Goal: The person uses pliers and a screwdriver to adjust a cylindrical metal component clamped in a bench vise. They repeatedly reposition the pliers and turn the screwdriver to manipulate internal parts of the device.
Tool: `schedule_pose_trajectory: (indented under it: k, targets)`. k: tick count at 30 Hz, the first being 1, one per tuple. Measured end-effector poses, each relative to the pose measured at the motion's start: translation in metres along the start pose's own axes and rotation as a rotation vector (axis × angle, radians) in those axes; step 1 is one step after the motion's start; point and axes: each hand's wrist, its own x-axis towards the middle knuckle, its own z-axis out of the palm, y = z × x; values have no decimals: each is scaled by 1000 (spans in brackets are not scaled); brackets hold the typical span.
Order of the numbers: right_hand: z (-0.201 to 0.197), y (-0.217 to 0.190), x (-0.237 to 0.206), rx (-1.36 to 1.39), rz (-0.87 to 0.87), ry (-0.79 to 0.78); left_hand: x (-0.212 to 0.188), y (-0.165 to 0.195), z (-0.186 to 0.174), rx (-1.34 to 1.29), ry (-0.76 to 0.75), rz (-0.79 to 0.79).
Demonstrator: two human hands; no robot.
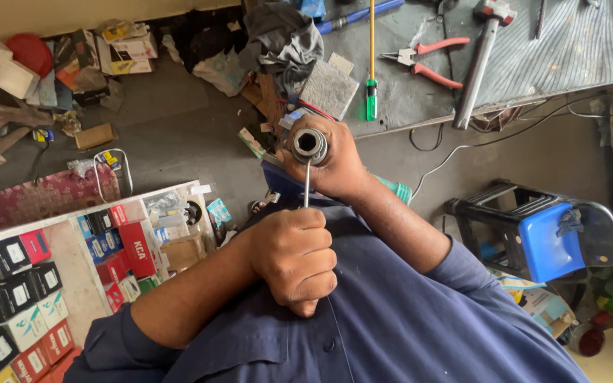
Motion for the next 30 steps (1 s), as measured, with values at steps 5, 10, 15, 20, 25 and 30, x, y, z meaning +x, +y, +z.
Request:
schedule_pose_trajectory:
  k: [5, 10, 15, 20, 25, 30]
  targets:
    - [0, 1, -1, 11, 48, -3, -1, -3, 0, 56, -35, 35]
    - [0, -1, -2, 34, 23, 7, 2, -4, 0, 45, -34, 45]
    - [-2, -3, 0, 27, -7, -1, 3, -5, -2, 66, -43, 83]
    - [-1, -1, 0, 20, -13, -9, 0, -10, -1, 67, -51, 110]
    - [-1, 0, 1, 32, 15, -5, -1, -13, -2, 73, -69, 138]
    - [-3, -4, 3, 11, 23, -16, 2, -14, -5, 54, -81, 144]
